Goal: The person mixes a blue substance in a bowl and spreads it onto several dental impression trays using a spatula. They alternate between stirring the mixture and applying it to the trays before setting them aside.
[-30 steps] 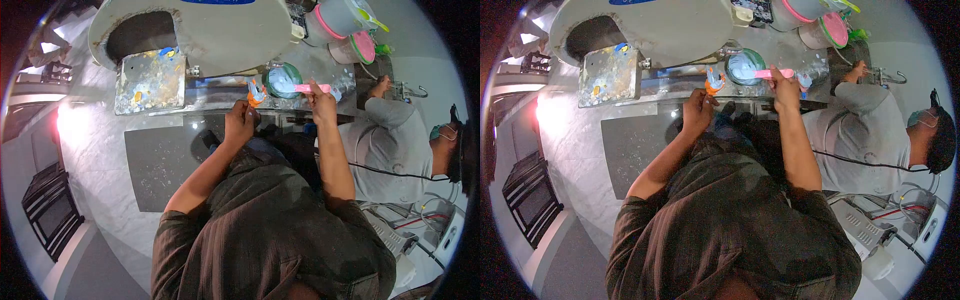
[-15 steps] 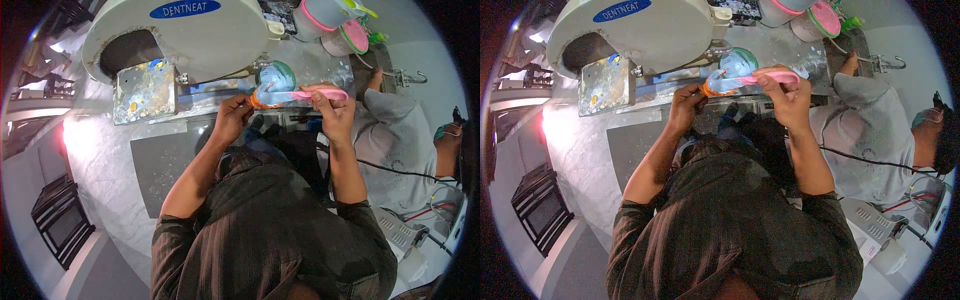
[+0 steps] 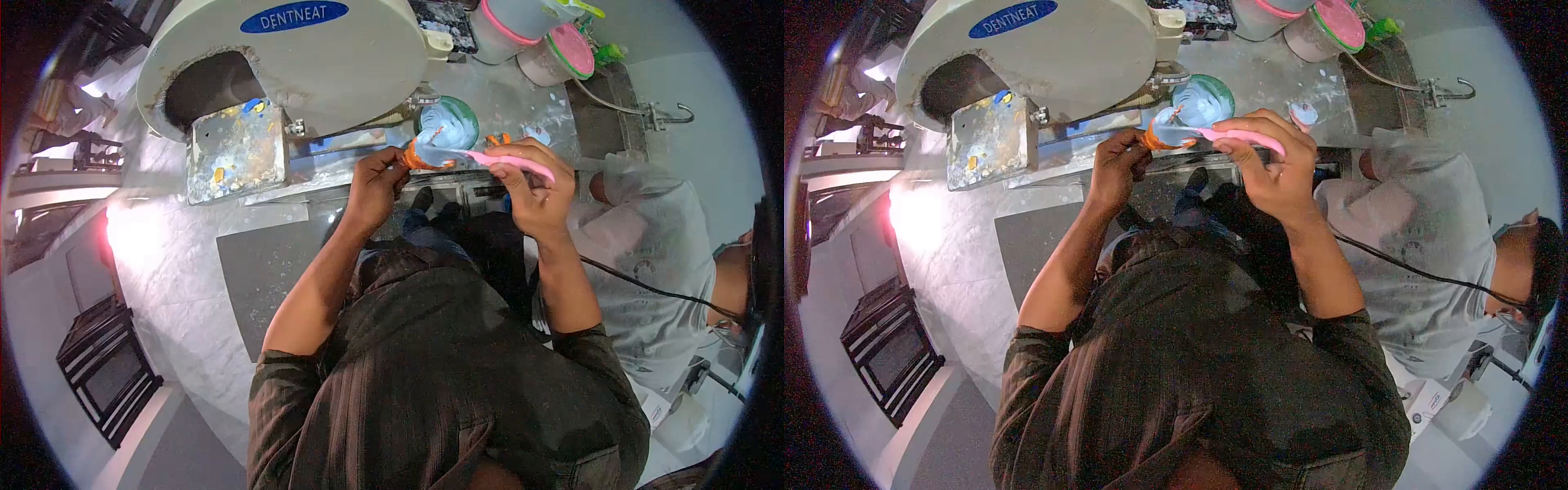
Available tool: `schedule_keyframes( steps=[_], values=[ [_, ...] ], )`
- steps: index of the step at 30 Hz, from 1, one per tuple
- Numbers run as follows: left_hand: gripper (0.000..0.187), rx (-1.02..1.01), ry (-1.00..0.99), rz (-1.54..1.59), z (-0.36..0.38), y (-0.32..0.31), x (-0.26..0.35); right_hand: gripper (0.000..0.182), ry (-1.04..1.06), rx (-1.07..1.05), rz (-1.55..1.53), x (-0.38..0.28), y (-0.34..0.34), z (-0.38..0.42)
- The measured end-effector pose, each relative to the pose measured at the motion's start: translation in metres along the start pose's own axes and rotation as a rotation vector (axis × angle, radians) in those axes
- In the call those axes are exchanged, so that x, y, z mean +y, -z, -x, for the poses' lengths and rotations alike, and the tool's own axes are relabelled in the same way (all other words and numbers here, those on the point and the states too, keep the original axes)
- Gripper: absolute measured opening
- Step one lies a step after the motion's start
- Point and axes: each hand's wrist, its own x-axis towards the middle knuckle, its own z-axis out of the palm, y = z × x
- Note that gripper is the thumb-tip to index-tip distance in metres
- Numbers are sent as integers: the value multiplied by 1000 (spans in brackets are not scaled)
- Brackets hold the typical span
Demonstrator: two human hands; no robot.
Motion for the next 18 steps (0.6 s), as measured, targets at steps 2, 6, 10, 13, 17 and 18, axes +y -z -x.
schedule_keyframes(
  steps=[2,6,10,13,17,18],
  values=[
    [10,2,-8,-10,0,0,-1,9,8,9,-14,2,-3,0],
    [10,-10,-22,-19,2,1,1,8,27,21,-21,-2,-7,0],
    [11,-4,28,35,3,7,6,9,78,-2,-10,-3,-8,-1],
    [12,41,-19,33,4,12,10,10,64,15,1,-7,-8,-2],
    [14,45,-54,72,7,20,19,9,96,-13,23,-12,-6,-6],
    [15,34,-44,112,7,21,21,8,110,-10,41,-13,-7,-7]
  ],
)
